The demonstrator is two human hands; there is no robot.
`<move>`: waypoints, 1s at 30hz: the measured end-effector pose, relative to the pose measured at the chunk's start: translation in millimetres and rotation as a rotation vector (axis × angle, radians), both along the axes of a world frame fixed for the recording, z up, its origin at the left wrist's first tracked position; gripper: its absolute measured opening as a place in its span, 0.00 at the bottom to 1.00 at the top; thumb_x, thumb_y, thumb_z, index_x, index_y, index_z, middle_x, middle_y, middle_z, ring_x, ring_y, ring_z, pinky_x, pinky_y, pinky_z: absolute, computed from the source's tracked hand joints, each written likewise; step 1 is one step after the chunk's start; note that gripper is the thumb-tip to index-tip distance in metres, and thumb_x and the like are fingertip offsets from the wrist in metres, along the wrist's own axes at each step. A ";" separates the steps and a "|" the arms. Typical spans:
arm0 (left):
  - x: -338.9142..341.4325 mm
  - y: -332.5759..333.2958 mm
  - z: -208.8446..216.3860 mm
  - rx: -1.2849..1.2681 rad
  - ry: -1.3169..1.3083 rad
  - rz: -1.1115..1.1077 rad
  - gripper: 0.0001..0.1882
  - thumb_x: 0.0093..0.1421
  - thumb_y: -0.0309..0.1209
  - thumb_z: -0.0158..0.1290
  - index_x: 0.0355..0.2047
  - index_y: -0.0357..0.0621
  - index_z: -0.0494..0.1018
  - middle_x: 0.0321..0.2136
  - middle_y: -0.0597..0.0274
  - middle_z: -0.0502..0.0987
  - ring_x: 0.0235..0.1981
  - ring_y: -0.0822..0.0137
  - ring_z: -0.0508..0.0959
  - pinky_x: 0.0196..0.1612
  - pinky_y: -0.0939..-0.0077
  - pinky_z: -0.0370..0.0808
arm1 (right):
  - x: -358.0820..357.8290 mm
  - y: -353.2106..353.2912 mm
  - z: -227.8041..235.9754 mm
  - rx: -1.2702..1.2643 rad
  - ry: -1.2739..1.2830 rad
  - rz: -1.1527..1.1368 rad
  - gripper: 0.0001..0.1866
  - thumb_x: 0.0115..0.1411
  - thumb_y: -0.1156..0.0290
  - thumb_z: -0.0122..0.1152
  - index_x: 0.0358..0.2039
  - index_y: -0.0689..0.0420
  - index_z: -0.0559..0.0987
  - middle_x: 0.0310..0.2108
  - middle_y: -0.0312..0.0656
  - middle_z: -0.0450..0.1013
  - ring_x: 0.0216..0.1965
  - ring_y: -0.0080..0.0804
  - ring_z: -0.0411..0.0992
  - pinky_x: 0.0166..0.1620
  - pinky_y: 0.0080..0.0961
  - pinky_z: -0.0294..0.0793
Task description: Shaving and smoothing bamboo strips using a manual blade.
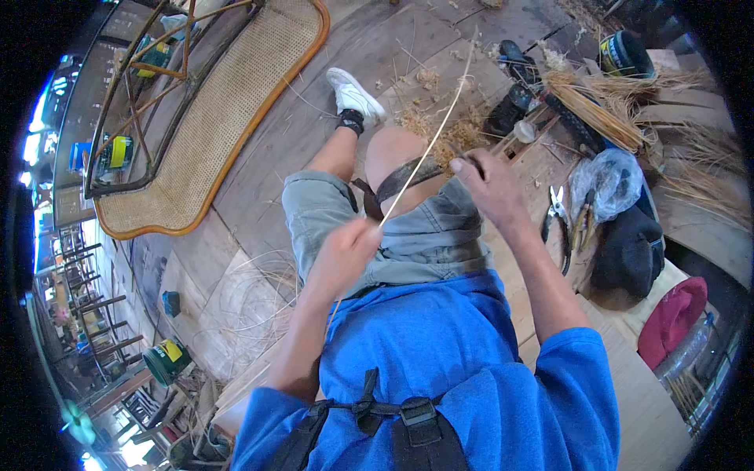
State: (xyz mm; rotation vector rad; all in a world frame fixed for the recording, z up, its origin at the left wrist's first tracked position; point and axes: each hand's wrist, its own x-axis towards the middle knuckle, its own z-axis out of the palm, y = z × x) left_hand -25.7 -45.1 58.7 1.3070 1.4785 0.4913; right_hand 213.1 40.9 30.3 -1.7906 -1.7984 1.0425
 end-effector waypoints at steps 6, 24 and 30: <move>34.3 54.2 -46.3 0.003 0.032 0.003 0.18 0.58 0.40 0.46 0.25 0.33 0.69 0.21 0.44 0.71 0.24 0.56 0.74 0.29 0.63 0.67 | -31.2 -4.5 -12.0 -0.004 -0.306 0.170 0.21 0.58 0.52 0.47 0.30 0.60 0.71 0.29 0.56 0.72 0.34 0.56 0.70 0.37 0.46 0.68; 50.2 59.2 -47.9 0.187 0.041 0.049 0.21 0.60 0.38 0.41 0.20 0.31 0.67 0.17 0.42 0.69 0.18 0.61 0.69 0.25 0.64 0.65 | -32.8 -9.1 -6.7 -0.034 -0.417 0.217 0.21 0.60 0.52 0.44 0.31 0.60 0.71 0.26 0.58 0.72 0.32 0.57 0.71 0.35 0.47 0.69; 5.5 -7.8 -34.1 -0.054 -0.065 -0.001 0.19 0.60 0.37 0.43 0.19 0.33 0.63 0.14 0.50 0.61 0.18 0.64 0.63 0.24 0.66 0.63 | -34.9 -9.8 -14.3 -0.058 -0.459 0.218 0.18 0.60 0.53 0.45 0.33 0.57 0.70 0.25 0.55 0.73 0.29 0.54 0.72 0.32 0.47 0.70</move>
